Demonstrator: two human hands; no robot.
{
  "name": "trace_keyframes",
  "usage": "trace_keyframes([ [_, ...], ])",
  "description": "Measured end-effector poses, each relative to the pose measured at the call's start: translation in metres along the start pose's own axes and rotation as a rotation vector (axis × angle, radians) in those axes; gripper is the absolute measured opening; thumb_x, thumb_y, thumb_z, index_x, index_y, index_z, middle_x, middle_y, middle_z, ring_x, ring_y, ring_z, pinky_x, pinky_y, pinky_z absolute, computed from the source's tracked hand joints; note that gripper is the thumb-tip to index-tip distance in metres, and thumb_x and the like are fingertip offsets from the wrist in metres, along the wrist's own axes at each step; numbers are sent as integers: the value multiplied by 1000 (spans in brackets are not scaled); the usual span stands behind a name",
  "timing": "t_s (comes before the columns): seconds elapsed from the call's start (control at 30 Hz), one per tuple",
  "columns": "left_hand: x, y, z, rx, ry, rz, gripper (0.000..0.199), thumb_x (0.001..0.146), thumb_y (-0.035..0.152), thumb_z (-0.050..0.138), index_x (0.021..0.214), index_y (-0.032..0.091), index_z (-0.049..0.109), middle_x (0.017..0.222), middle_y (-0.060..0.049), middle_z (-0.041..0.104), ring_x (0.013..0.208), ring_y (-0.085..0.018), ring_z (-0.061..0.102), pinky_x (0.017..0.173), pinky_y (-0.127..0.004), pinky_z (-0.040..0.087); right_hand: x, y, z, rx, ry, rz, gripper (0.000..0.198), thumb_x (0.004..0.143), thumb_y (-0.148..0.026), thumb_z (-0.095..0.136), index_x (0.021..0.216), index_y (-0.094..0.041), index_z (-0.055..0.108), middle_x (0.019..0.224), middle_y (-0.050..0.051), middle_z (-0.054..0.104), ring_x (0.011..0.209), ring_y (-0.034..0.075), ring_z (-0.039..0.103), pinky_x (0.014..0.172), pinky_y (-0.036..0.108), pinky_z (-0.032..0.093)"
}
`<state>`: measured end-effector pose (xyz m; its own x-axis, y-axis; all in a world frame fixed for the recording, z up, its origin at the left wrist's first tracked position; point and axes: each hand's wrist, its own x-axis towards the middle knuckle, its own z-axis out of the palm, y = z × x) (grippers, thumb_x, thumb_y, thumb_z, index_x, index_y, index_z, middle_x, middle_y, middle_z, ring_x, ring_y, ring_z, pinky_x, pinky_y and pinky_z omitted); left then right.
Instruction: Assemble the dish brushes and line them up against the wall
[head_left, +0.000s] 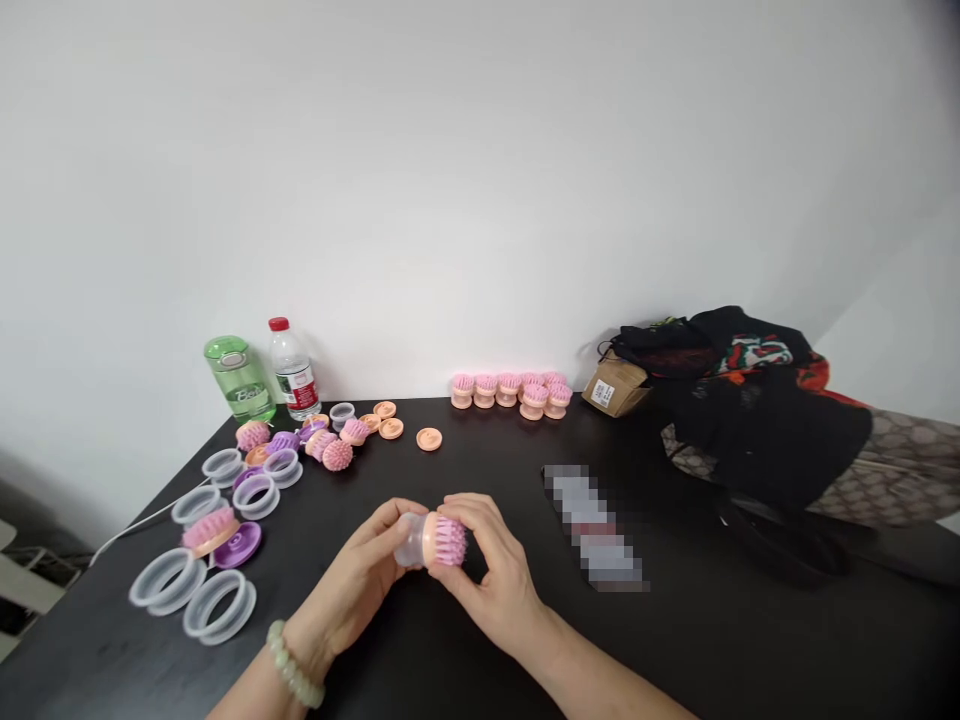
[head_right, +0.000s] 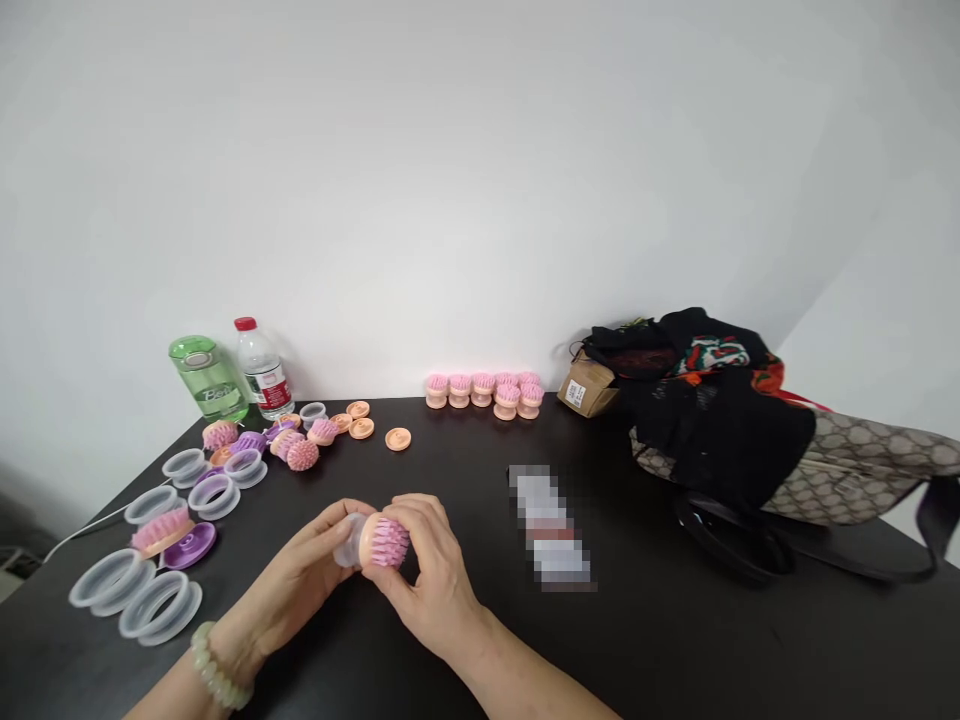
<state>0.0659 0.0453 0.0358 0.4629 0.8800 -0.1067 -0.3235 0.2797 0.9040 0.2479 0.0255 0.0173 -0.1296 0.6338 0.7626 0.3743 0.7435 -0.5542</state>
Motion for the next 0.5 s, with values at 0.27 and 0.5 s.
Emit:
trace_keyframes([
  [0.27, -2, 3, -4, 60, 56, 39, 43, 80, 55, 72, 107, 22, 66, 106, -7, 62, 96, -21, 55, 85, -34, 45, -2, 3, 1, -15, -10, -13, 30, 91, -26, 67, 119, -22, 56, 109, 10, 64, 106, 27, 59, 91, 43, 53],
  [0.5, 2, 2, -6, 153, 98, 79, 42, 68, 47, 85, 90, 16, 66, 82, -2, 62, 77, -14, 52, 71, -26, 41, -3, 3, 1, 20, -34, 15, 29, 93, -26, 63, 121, -24, 54, 112, 9, 64, 105, 25, 60, 90, 41, 53],
])
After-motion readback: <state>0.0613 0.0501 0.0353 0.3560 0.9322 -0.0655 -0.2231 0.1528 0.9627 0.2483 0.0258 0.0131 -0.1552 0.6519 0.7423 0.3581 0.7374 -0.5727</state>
